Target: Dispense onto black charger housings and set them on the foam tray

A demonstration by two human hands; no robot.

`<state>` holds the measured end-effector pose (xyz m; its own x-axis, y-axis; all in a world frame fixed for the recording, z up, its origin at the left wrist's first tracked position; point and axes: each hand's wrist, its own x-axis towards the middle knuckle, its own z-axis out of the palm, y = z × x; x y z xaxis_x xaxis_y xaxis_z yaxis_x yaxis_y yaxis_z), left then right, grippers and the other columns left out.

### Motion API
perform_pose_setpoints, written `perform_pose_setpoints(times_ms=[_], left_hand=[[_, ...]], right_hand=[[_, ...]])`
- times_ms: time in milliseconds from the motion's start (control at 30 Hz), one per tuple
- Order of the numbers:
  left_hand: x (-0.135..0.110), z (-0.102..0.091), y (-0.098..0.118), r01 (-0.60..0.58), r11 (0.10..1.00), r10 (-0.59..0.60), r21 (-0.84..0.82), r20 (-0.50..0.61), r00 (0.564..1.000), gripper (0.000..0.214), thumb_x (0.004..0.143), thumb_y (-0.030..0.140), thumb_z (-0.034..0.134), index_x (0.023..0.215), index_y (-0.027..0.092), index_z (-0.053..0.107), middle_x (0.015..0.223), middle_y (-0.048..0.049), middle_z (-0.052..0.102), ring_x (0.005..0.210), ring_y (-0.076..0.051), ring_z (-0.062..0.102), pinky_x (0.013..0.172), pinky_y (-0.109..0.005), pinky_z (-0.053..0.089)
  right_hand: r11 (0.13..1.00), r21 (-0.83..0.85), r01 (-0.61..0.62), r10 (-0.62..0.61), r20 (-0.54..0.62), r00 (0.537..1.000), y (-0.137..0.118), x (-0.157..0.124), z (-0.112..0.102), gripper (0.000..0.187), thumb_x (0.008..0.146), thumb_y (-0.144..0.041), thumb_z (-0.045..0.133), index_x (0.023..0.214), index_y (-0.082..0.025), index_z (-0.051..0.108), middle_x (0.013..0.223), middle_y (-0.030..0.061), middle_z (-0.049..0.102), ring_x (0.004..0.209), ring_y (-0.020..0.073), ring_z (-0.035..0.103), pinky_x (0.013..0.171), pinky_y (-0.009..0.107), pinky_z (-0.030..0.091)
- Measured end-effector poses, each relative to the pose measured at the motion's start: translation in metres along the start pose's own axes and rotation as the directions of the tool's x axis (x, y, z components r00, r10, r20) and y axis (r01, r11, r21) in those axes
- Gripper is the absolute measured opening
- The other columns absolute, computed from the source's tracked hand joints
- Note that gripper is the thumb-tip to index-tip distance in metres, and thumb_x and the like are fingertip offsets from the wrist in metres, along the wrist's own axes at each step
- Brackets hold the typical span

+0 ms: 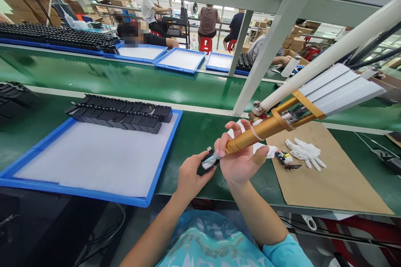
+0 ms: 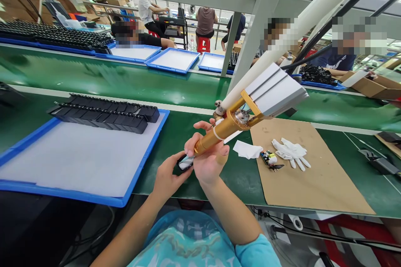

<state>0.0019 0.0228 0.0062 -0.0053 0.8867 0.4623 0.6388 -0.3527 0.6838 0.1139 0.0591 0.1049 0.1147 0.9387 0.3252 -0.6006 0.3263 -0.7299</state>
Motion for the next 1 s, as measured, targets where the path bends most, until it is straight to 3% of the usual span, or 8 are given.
perform_pose_setpoints(times_ms=[167, 300, 400, 500, 700, 867, 1000], left_hand=[[0.0, -0.012, -0.024, 0.07, 0.991, -0.082, 0.11, 0.113, 0.99, 0.033, 0.08, 0.029, 0.068, 0.112, 0.025, 0.063, 0.105, -0.0039, 0.07, 0.096, -0.021, 0.064, 0.084, -0.036, 0.05], [0.002, -0.021, -0.039, 0.149, 0.988, -0.153, 0.038, 0.183, 0.971, 0.039, 0.081, 0.034, 0.066, 0.119, 0.025, 0.061, 0.125, -0.0071, 0.063, 0.116, -0.024, 0.057, 0.097, -0.042, 0.046], [0.012, -0.02, -0.042, 0.27, 0.956, -0.238, -0.117, 0.229, 0.944, 0.039, 0.093, 0.041, 0.047, 0.126, 0.025, 0.059, 0.13, -0.0077, 0.061, 0.122, -0.022, 0.056, 0.102, -0.04, 0.045], [0.023, -0.016, -0.037, 0.337, 0.916, -0.276, -0.217, 0.267, 0.923, 0.042, 0.098, 0.041, 0.033, 0.121, 0.023, 0.064, 0.117, -0.0061, 0.069, 0.112, -0.02, 0.063, 0.097, -0.036, 0.05], [0.021, -0.02, -0.026, 0.095, 0.995, -0.098, 0.02, 0.24, 0.966, 0.028, 0.088, 0.039, 0.057, 0.111, 0.028, 0.068, 0.103, -0.0011, 0.074, 0.088, -0.018, 0.07, 0.074, -0.028, 0.057], [0.011, -0.011, -0.028, -0.059, 0.985, 0.034, 0.16, 0.15, 0.988, 0.02, 0.091, 0.032, 0.054, 0.105, 0.024, 0.066, 0.101, -0.0031, 0.073, 0.089, -0.017, 0.069, 0.077, -0.028, 0.055], [0.005, 0.001, -0.027, -0.176, 0.907, 0.136, 0.383, 0.129, 0.982, 0.022, 0.092, 0.03, 0.053, 0.109, 0.022, 0.064, 0.1, -0.0058, 0.072, 0.088, -0.02, 0.067, 0.074, -0.031, 0.051]], right_hand=[[1.0, 0.021, 0.02, -0.02, -0.008, 1.0, 0.002, 0.011, -0.011, 0.055, 0.082, -0.073, 0.028, 0.11, -0.032, 0.051, 0.1, 0.0015, 0.055, 0.043, 0.0079, 0.043, 0.044, 0.029, 0.037], [0.999, 0.022, 0.042, -0.042, 0.012, 0.999, 0.004, 0.027, -0.027, 0.05, 0.083, -0.07, 0.033, 0.108, -0.031, 0.052, 0.099, 0.0008, 0.055, 0.044, 0.0078, 0.045, 0.045, 0.029, 0.038], [0.999, 0.003, 0.05, -0.051, 0.021, 0.999, 0.006, 0.038, -0.04, 0.049, 0.082, -0.069, 0.037, 0.109, -0.03, 0.052, 0.098, 0.0003, 0.057, 0.044, 0.0079, 0.045, 0.046, 0.028, 0.039], [0.997, -0.001, 0.073, -0.073, 0.025, 0.997, 0.006, 0.045, -0.05, 0.048, 0.083, -0.067, 0.04, 0.109, -0.029, 0.053, 0.097, 0.0005, 0.058, 0.044, 0.0076, 0.046, 0.046, 0.028, 0.039], [0.997, -0.028, 0.068, -0.068, -0.02, 0.997, 0.004, 0.047, -0.067, 0.049, 0.082, -0.068, 0.04, 0.109, -0.03, 0.053, 0.095, -0.0003, 0.057, 0.043, 0.0079, 0.045, 0.045, 0.028, 0.037], [0.996, -0.022, 0.081, -0.081, -0.006, 0.997, 0.003, 0.045, -0.071, 0.045, 0.083, -0.065, 0.041, 0.111, -0.031, 0.052, 0.096, 0.0, 0.057, 0.044, 0.0081, 0.045, 0.046, 0.028, 0.038], [0.996, -0.023, 0.083, -0.083, -0.002, 0.997, 0.002, 0.045, -0.072, 0.043, 0.085, -0.063, 0.04, 0.11, -0.031, 0.052, 0.095, 0.0, 0.058, 0.045, 0.0083, 0.046, 0.047, 0.029, 0.04]])
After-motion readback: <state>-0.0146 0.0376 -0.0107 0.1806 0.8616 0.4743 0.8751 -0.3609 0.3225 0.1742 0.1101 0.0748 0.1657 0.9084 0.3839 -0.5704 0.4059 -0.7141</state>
